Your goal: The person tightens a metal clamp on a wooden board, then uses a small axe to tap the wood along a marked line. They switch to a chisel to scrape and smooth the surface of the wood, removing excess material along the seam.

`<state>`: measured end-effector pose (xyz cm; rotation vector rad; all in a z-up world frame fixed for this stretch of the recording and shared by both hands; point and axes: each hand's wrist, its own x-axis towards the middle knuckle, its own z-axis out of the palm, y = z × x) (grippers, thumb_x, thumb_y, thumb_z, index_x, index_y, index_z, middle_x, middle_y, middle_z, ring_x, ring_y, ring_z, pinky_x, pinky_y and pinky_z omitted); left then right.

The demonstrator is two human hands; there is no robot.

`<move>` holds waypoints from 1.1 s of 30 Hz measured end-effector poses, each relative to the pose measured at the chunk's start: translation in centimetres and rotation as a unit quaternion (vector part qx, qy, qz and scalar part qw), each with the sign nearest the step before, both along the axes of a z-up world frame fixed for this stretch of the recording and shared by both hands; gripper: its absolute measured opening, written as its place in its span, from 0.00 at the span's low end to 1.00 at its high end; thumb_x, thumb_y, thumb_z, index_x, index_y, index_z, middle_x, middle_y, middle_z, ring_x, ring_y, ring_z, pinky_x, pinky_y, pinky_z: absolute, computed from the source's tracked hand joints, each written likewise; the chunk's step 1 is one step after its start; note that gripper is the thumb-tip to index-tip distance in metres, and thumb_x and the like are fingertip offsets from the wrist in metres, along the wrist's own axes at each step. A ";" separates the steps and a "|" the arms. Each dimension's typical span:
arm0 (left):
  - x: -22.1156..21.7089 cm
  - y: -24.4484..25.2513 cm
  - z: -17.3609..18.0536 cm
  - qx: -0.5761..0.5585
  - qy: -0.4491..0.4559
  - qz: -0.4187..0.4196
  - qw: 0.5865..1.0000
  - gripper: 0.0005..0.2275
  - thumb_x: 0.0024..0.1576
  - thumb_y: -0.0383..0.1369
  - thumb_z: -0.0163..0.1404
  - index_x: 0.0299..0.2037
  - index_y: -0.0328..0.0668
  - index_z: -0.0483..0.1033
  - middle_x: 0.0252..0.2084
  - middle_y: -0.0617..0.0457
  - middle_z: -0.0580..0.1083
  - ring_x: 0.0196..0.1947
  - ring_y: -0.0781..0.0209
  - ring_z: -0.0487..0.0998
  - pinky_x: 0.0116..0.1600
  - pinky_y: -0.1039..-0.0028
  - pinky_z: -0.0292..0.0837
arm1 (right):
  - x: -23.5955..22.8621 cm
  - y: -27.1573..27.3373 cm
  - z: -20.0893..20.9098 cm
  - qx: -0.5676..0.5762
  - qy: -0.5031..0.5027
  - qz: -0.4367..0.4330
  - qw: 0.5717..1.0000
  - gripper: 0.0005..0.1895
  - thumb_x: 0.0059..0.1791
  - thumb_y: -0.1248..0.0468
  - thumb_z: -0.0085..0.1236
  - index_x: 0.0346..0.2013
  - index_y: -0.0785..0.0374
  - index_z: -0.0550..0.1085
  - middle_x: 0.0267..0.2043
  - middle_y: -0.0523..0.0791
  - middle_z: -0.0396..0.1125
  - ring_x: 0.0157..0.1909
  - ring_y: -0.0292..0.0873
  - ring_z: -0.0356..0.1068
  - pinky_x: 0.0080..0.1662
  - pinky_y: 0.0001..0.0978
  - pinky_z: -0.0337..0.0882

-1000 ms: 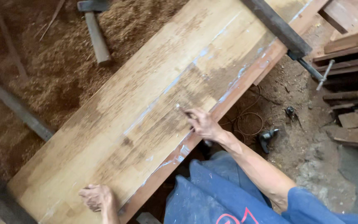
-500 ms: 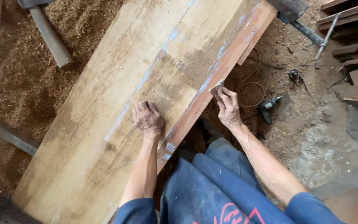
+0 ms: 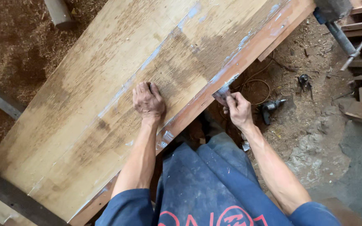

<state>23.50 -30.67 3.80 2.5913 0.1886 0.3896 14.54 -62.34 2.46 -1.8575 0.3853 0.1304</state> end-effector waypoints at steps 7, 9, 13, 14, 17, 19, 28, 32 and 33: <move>-0.2 0.1 0.2 -0.010 0.006 0.014 1.000 0.08 0.64 0.36 0.48 0.37 0.41 0.72 0.37 0.45 0.73 0.38 0.43 0.73 0.43 0.56 0.69 | -0.8 -3.1 -5.9 -0.051 0.083 0.055 0.994 0.22 0.57 0.50 0.57 0.39 0.69 0.77 0.23 0.44 0.67 0.25 0.33 0.65 0.29 0.28 0.66; -0.3 0.0 0.1 -0.008 0.015 0.017 1.000 0.08 0.64 0.36 0.48 0.38 0.39 0.72 0.37 0.44 0.73 0.37 0.44 0.73 0.42 0.56 0.69 | -2.5 -4.8 -5.4 -0.148 0.062 0.116 0.980 0.18 0.57 0.53 0.57 0.43 0.69 0.79 0.29 0.42 0.71 0.32 0.33 0.71 0.35 0.30 0.70; 0.0 0.1 -0.3 0.016 0.004 0.022 1.000 0.09 0.63 0.37 0.48 0.37 0.40 0.71 0.37 0.45 0.73 0.38 0.43 0.74 0.43 0.56 0.69 | -4.5 -4.9 -2.0 -0.137 0.223 -0.034 0.965 0.18 0.57 0.56 0.51 0.56 0.63 0.77 0.30 0.49 0.72 0.33 0.46 0.71 0.39 0.41 0.72; -0.3 0.1 -0.5 0.011 0.011 0.023 1.000 0.09 0.63 0.37 0.48 0.38 0.40 0.72 0.37 0.45 0.73 0.38 0.44 0.74 0.43 0.57 0.69 | -4.8 -4.9 -0.6 -0.170 0.166 0.000 0.971 0.19 0.57 0.59 0.50 0.60 0.63 0.74 0.36 0.51 0.70 0.39 0.48 0.70 0.44 0.41 0.71; 0.0 0.2 -0.8 0.001 0.010 0.016 1.000 0.09 0.64 0.37 0.48 0.39 0.39 0.72 0.37 0.45 0.73 0.38 0.45 0.74 0.43 0.57 0.69 | -3.2 -4.3 3.7 -0.256 0.029 0.082 0.963 0.25 0.56 0.65 0.50 0.70 0.62 0.67 0.52 0.57 0.65 0.54 0.54 0.67 0.55 0.43 0.69; 0.0 0.2 -0.7 0.000 0.003 0.012 1.000 0.09 0.64 0.37 0.47 0.39 0.40 0.71 0.38 0.45 0.72 0.39 0.45 0.73 0.44 0.57 0.69 | -1.0 -3.7 6.5 -0.307 0.006 0.129 0.943 0.29 0.54 0.69 0.52 0.71 0.62 0.66 0.60 0.60 0.59 0.61 0.59 0.63 0.60 0.44 0.67; -0.2 0.3 -1.0 -0.011 0.014 0.023 1.000 0.08 0.63 0.38 0.48 0.37 0.42 0.71 0.37 0.46 0.73 0.38 0.46 0.73 0.43 0.58 0.69 | 9.0 1.5 13.8 -0.300 0.214 0.093 0.925 0.29 0.43 0.71 0.55 0.60 0.59 0.77 0.57 0.61 0.64 0.57 0.57 0.72 0.63 0.40 0.70; 0.1 0.5 -1.6 -0.022 -0.003 0.014 1.000 0.08 0.63 0.37 0.48 0.40 0.42 0.72 0.38 0.47 0.73 0.38 0.47 0.74 0.43 0.58 0.69 | 7.3 5.6 14.8 -0.241 0.304 0.088 0.918 0.29 0.43 0.73 0.50 0.59 0.60 0.77 0.50 0.64 0.70 0.51 0.65 0.73 0.53 0.49 0.74; 0.2 0.5 -1.7 -0.021 -0.008 0.018 1.000 0.08 0.63 0.38 0.48 0.40 0.41 0.72 0.38 0.47 0.73 0.38 0.47 0.73 0.42 0.58 0.69 | 6.3 7.0 14.6 -0.273 0.258 0.126 0.918 0.30 0.40 0.74 0.51 0.57 0.61 0.77 0.51 0.63 0.66 0.50 0.63 0.71 0.55 0.46 0.73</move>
